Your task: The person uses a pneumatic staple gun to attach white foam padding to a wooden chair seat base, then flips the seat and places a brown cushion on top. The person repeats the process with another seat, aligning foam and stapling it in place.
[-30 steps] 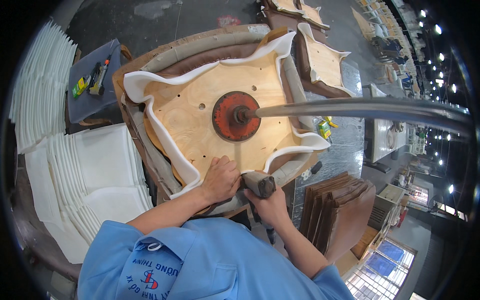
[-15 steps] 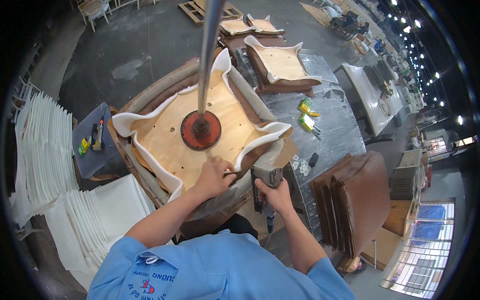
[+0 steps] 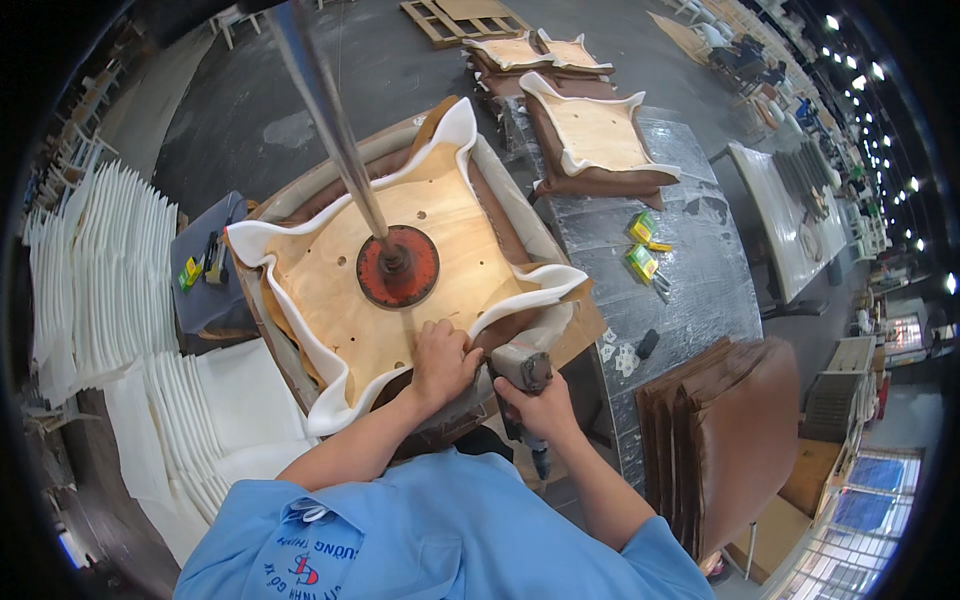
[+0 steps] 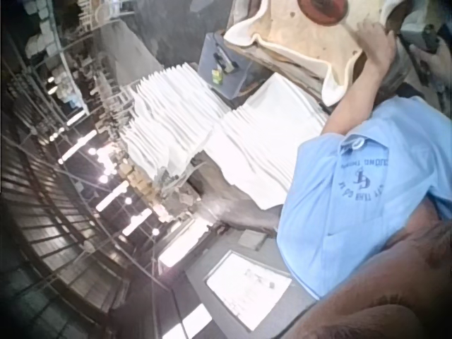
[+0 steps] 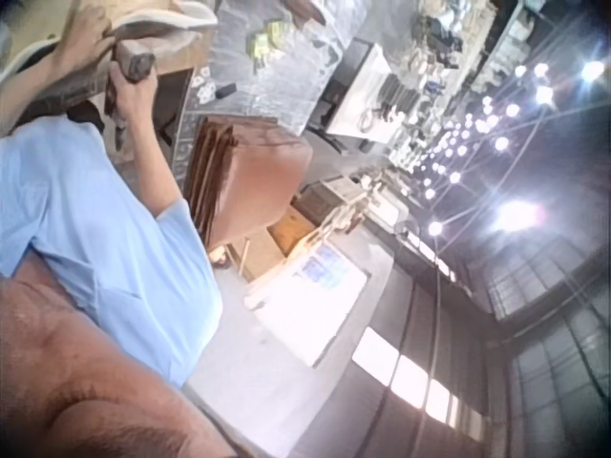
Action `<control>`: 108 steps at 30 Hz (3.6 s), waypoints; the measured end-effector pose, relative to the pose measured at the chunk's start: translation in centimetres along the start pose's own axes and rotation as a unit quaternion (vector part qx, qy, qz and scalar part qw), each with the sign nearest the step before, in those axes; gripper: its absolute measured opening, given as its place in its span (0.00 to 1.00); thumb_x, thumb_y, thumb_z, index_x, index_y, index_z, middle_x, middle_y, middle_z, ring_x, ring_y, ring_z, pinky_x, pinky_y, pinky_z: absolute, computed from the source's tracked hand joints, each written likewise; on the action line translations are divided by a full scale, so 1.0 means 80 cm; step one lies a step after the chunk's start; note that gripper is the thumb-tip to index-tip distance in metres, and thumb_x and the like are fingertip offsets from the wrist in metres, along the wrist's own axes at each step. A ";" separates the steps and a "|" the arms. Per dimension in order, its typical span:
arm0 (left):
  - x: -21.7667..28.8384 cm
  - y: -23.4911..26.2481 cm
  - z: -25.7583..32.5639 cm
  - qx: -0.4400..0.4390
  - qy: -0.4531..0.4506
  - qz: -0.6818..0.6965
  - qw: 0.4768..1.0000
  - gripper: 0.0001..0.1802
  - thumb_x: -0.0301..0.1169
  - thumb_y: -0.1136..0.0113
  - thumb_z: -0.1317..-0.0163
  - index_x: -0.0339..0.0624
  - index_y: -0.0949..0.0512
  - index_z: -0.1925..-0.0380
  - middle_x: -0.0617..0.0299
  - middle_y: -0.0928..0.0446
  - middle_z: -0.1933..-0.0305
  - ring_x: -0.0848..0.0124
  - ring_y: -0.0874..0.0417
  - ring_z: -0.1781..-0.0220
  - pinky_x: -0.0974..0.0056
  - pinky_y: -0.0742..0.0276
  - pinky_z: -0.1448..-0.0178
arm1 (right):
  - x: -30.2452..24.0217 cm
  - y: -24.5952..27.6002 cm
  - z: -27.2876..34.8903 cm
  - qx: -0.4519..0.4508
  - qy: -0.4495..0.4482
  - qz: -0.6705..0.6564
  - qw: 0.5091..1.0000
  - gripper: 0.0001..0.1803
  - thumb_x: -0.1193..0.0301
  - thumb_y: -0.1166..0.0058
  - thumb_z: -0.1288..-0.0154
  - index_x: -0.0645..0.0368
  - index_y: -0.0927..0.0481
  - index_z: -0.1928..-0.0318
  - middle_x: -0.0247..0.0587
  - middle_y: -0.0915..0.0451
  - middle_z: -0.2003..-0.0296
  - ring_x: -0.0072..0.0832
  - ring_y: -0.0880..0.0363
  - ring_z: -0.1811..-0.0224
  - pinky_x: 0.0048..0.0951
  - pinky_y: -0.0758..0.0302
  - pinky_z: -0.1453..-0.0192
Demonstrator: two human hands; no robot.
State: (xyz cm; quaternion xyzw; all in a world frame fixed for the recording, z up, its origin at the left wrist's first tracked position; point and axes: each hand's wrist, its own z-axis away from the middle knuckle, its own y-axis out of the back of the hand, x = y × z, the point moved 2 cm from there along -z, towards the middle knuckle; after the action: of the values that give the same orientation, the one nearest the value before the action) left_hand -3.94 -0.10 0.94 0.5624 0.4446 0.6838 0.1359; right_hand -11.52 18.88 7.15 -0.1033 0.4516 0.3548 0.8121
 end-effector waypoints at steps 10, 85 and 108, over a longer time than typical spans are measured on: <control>-0.008 -0.016 -0.008 0.098 -0.047 0.089 0.990 0.07 0.32 0.27 0.37 0.43 0.14 0.66 0.53 0.22 0.55 0.50 0.23 0.48 0.45 0.31 0.43 | -0.074 0.006 -0.033 -0.035 -0.023 0.162 0.986 0.34 0.69 0.24 0.27 0.55 0.20 0.24 0.32 0.15 0.67 0.20 0.20 0.75 0.29 0.22 0.71; -0.020 -0.011 0.000 0.095 0.018 0.123 0.988 0.06 0.32 0.27 0.38 0.45 0.16 0.68 0.56 0.22 0.57 0.51 0.24 0.47 0.44 0.32 0.41 | -0.102 -0.021 -0.052 -0.075 -0.035 0.228 0.970 0.34 0.70 0.24 0.28 0.58 0.20 0.24 0.32 0.14 0.64 0.18 0.21 0.75 0.29 0.23 0.70; -0.031 0.006 0.014 0.063 -0.005 0.124 0.990 0.07 0.35 0.24 0.39 0.46 0.13 0.67 0.61 0.21 0.56 0.55 0.25 0.44 0.47 0.34 0.40 | -0.090 -0.023 -0.033 -0.055 -0.036 0.203 0.977 0.38 0.71 0.23 0.29 0.56 0.22 0.21 0.32 0.13 0.62 0.18 0.19 0.72 0.28 0.20 0.66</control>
State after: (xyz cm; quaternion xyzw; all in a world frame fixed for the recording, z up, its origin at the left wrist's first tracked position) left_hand -2.00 -1.58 -0.38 0.6238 0.4134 0.6631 0.0163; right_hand -14.47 12.77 11.22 -0.0410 0.4135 0.5395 0.7323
